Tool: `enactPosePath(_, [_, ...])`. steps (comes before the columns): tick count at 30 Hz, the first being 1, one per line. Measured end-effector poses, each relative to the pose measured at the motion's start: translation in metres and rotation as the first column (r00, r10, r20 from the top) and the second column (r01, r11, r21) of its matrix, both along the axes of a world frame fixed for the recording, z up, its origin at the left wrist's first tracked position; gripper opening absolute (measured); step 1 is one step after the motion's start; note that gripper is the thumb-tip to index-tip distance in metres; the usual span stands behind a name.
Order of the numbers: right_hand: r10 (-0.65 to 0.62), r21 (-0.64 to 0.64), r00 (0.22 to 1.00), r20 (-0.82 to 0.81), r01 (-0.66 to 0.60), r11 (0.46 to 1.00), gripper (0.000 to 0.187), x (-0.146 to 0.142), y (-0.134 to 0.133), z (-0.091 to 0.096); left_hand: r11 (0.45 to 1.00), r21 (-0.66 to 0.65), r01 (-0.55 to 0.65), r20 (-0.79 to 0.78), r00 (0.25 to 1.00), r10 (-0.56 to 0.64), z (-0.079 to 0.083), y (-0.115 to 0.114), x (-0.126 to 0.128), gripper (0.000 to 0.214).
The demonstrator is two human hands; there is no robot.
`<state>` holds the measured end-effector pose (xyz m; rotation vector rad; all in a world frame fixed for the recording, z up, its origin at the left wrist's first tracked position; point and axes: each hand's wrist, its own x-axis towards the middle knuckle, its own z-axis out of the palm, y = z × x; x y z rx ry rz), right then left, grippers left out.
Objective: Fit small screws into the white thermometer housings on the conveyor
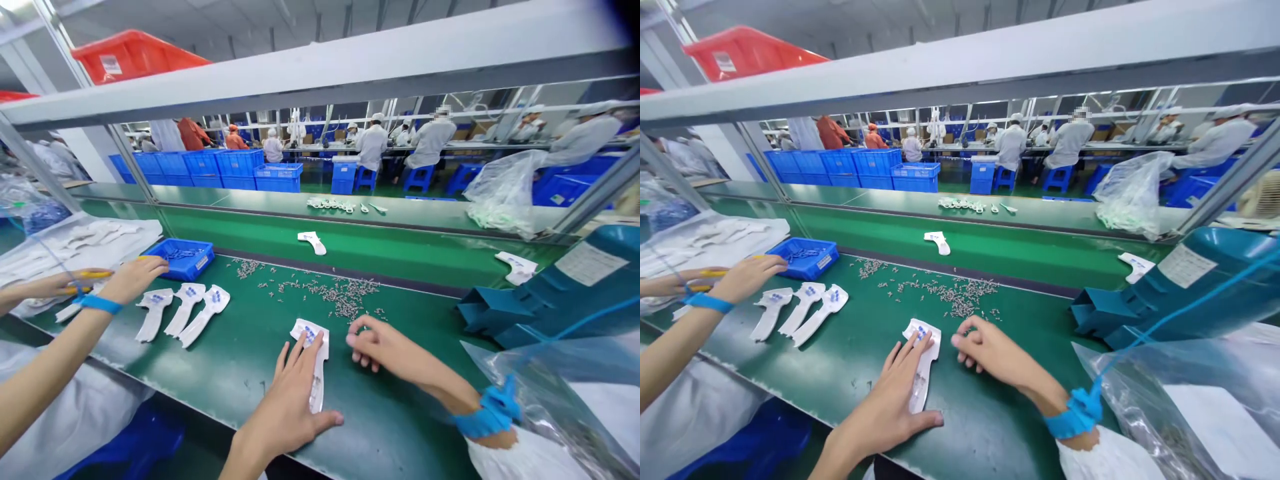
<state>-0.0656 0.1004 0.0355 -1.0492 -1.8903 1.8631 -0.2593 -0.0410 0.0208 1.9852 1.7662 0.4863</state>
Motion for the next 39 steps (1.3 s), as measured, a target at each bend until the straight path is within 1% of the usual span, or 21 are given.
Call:
enactPosePath(2, [-0.192,-0.125,0.968,-0.163,0.172,0.977,0.039,0.016,0.016,0.008,0.994,0.053,-0.090,-0.042,0.995,0.093,0.000,-0.001,0.003,0.102])
enactPosePath(4, [-0.394,-0.339,0.861,-0.320,0.284,0.897,0.037,0.031,0.031,0.011,0.958,0.174,-0.228,-0.104,0.963,0.248,-0.007,0.003,0.013,0.087])
enactPosePath(7, [-0.550,-0.581,0.710,-0.439,0.243,0.777,0.046,0.045,0.042,0.010,0.885,0.322,-0.337,-0.206,0.887,0.413,-0.023,0.010,0.029,0.073])
enactPosePath(9, [-0.566,-0.637,0.672,-0.478,0.179,0.750,0.054,0.049,0.043,0.008,0.871,0.353,-0.341,-0.262,0.858,0.442,-0.030,0.013,0.033,0.067])
enactPosePath(11, [-0.553,-0.643,0.658,-0.511,0.135,0.754,0.059,0.051,0.041,0.005,0.868,0.359,-0.343,-0.270,0.852,0.449,-0.031,0.014,0.030,0.063])
enactPosePath(15, [-0.533,-0.622,0.656,-0.534,0.122,0.773,0.061,0.053,0.042,0.003,0.867,0.343,-0.362,-0.101,0.903,0.417,-0.021,0.015,0.011,0.059])
enactPosePath(17, [-0.536,-0.615,0.661,-0.525,0.140,0.776,0.061,0.054,0.044,0.001,0.877,0.283,-0.389,0.036,0.918,0.396,-0.012,0.017,0.000,0.059])
enactPosePath(19, [-0.544,-0.611,0.670,-0.505,0.168,0.774,0.061,0.055,0.046,0.000,0.875,0.173,-0.452,0.233,0.882,0.409,0.000,0.019,-0.010,0.062])
enactPosePath(21, [-0.552,-0.589,0.687,-0.473,0.219,0.778,0.061,0.055,0.047,-0.001,0.868,0.038,-0.495,0.478,0.772,0.419,0.016,0.021,-0.017,0.066])
enactPosePath(24, [-0.531,-0.452,0.754,-0.387,0.346,0.822,0.065,0.055,0.050,-0.007,0.889,-0.126,-0.440,0.761,0.532,0.372,0.040,0.026,-0.021,0.068])
enactPosePath(25, [-0.515,-0.348,0.791,-0.330,0.405,0.845,0.065,0.055,0.051,-0.011,0.899,-0.159,-0.407,0.811,0.465,0.354,0.046,0.029,-0.022,0.070])
enactPosePath(26, [-0.497,-0.191,0.830,-0.253,0.461,0.867,0.064,0.055,0.052,-0.017,0.910,-0.178,-0.375,0.846,0.413,0.336,0.051,0.032,-0.022,0.072])
enactPosePath(27, [-0.481,0.021,0.860,-0.167,0.491,0.871,0.062,0.055,0.052,-0.023,0.920,-0.186,-0.346,0.870,0.377,0.317,0.055,0.036,-0.022,0.074])
enactPosePath(28, [-0.467,0.265,0.881,-0.083,0.471,0.841,0.059,0.054,0.053,-0.031,0.929,-0.184,-0.322,0.887,0.353,0.297,0.059,0.041,-0.022,0.076])
enactPosePath(29, [-0.456,0.496,0.890,-0.008,0.399,0.771,0.057,0.053,0.053,-0.039,0.938,-0.178,-0.297,0.900,0.337,0.277,0.061,0.045,-0.021,0.077])
enactPosePath(30, [-0.442,0.676,0.895,0.056,0.292,0.676,0.056,0.052,0.053,-0.047,0.947,-0.170,-0.271,0.910,0.327,0.256,0.064,0.051,-0.021,0.078])
enactPosePath(31, [-0.422,0.791,0.900,0.110,0.178,0.585,0.055,0.051,0.053,-0.055,0.956,-0.159,-0.245,0.917,0.321,0.235,0.067,0.056,-0.020,0.078])
enactPosePath(32, [-0.399,0.851,0.903,0.158,0.081,0.519,0.054,0.051,0.053,-0.062,0.964,-0.147,-0.220,0.923,0.319,0.214,0.069,0.062,-0.018,0.077])
enactPosePath(33, [-0.379,0.875,0.904,0.198,0.011,0.483,0.050,0.050,0.053,-0.067,0.971,-0.134,-0.199,0.927,0.320,0.194,0.072,0.067,-0.017,0.076])
enactPosePath(36, [-0.312,0.882,0.917,0.250,-0.083,0.464,0.041,0.051,0.052,-0.071,0.982,-0.095,-0.164,0.924,0.352,0.148,0.082,0.083,-0.016,0.070])
enactPosePath(39, [-0.273,0.881,0.936,0.223,-0.073,0.468,0.040,0.053,0.051,-0.065,0.982,-0.070,-0.174,0.891,0.432,0.140,0.091,0.099,-0.019,0.064])
